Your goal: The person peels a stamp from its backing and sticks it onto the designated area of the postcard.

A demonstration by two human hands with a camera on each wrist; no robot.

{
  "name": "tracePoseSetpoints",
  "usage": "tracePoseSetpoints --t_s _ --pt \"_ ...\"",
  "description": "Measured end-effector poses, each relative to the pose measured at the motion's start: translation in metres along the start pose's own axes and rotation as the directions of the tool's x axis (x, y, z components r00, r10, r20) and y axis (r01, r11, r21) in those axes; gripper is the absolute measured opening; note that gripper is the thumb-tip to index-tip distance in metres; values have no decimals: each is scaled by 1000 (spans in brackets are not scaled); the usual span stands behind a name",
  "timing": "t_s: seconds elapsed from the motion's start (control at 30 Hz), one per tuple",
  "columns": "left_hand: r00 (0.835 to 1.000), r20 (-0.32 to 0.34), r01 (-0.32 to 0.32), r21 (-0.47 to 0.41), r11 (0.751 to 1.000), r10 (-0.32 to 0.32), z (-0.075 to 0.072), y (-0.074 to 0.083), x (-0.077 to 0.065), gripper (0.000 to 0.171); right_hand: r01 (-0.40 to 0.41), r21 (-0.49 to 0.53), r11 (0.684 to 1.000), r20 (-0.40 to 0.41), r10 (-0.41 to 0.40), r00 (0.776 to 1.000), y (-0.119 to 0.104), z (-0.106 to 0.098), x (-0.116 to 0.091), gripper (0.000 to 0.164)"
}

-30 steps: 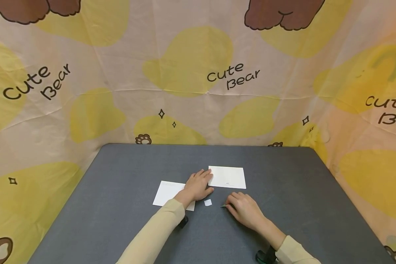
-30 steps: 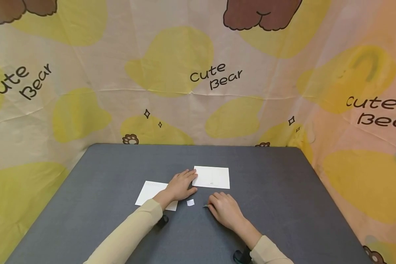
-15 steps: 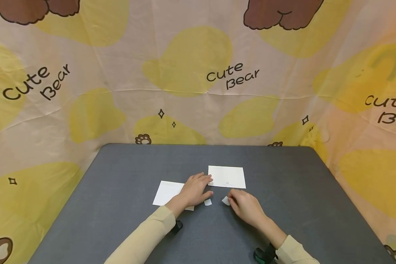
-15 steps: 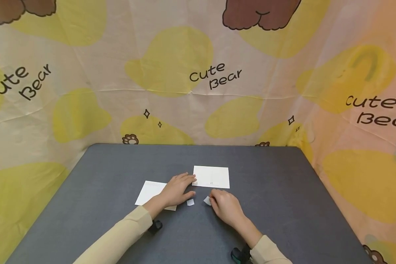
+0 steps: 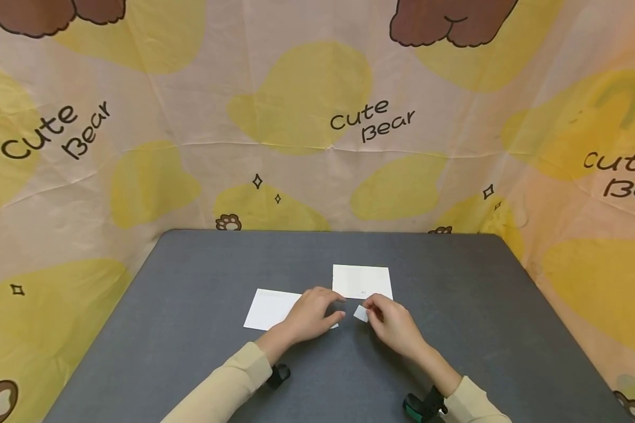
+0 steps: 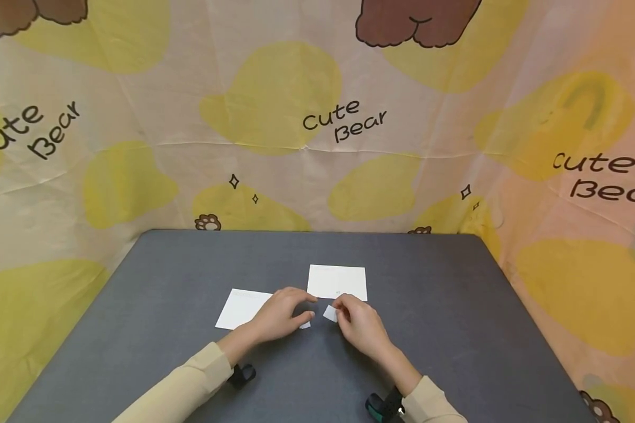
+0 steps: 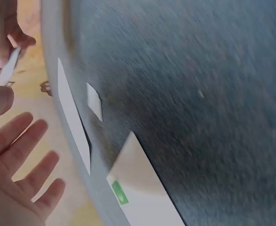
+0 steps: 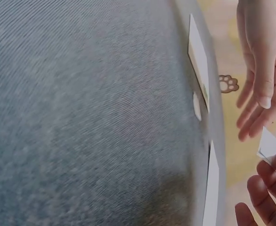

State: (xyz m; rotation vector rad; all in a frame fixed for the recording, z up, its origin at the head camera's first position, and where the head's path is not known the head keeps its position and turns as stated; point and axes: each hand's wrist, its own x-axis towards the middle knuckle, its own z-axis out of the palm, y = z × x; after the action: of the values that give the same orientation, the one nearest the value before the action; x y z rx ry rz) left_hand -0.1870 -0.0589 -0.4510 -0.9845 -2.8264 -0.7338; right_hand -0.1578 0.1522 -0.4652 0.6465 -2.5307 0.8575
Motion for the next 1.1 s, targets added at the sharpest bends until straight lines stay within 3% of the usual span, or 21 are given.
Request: tracePoseSetpoints --t_s 0.13,0.27,0.5,0.7,0.97,1.1 --pt "999 11 31 -103 994 -30 -2 4 -2 24 4 31 1000 -12 -4 1000 -5 0 4 19" --pt "997 6 70 -230 971 -70 -3 6 -4 18 -1 58 998 -27 2 1000 -10 0 9 19" --pt "986 -25 133 -471 872 -164 -6 7 -9 10 -17 111 994 -23 20 1000 -20 -1 19 17" --pt "979 -43 146 -534 832 -200 -12 9 -12 13 -11 140 990 -26 15 1000 -27 -2 26 17" --pt "974 -61 151 -551 821 -220 -18 12 -17 6 -1 177 984 -20 5 1000 -35 0 32 16" --pt "973 -52 148 -603 784 -224 -34 24 -20 6 0 176 984 -22 4 1000 -38 0 36 16"
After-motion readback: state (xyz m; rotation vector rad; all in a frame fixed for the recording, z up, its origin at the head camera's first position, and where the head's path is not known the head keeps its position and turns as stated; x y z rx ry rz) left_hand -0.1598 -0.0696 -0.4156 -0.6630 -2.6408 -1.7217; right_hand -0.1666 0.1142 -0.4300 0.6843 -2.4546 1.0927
